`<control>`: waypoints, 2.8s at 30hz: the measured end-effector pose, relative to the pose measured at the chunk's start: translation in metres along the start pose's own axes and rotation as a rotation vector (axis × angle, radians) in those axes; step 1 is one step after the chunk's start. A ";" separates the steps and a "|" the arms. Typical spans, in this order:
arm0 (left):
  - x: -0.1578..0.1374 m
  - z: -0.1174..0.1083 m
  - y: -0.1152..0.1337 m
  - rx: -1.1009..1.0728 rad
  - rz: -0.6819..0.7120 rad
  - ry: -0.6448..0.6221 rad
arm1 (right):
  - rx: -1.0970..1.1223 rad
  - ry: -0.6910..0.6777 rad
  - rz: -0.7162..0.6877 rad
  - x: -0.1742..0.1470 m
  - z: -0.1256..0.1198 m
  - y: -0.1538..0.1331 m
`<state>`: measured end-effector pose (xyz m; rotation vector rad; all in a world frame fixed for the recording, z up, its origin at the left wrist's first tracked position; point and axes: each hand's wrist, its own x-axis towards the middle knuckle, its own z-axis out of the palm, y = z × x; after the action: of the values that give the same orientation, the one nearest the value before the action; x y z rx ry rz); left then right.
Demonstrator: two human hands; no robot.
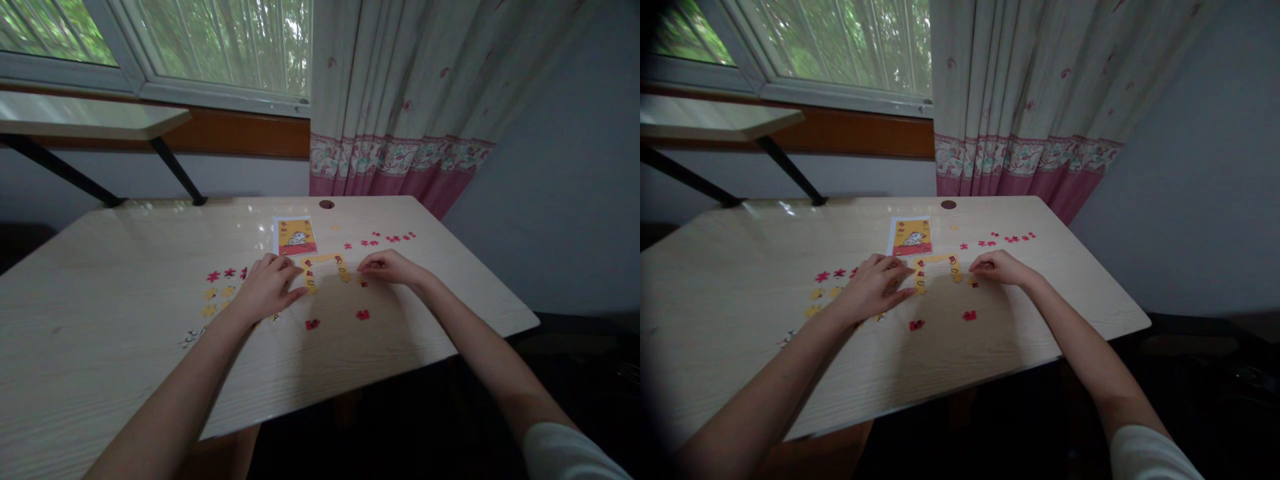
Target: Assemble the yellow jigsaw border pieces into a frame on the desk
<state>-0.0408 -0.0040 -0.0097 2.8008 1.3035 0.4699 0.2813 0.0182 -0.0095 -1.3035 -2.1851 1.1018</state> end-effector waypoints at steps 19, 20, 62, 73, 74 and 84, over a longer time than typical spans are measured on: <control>0.000 -0.001 0.000 -0.008 -0.007 -0.002 | -0.234 -0.096 -0.206 -0.003 -0.004 0.000; 0.000 -0.002 0.001 -0.012 -0.009 -0.001 | -0.238 -0.119 -0.221 -0.004 -0.004 -0.002; 0.000 -0.002 0.001 0.004 -0.019 -0.021 | -0.075 -0.006 -0.004 0.007 0.026 -0.019; 0.000 -0.001 0.001 0.014 -0.010 -0.042 | -0.238 0.057 -0.157 0.007 0.027 -0.017; 0.000 -0.001 0.001 0.016 -0.008 -0.041 | -0.240 0.057 -0.162 0.006 0.026 -0.017; 0.000 -0.002 0.006 -0.002 0.020 -0.033 | -0.291 0.060 -0.326 0.006 0.024 -0.012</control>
<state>-0.0365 -0.0080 -0.0068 2.8101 1.2695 0.4231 0.2557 0.0097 -0.0155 -1.0174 -2.4667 0.6316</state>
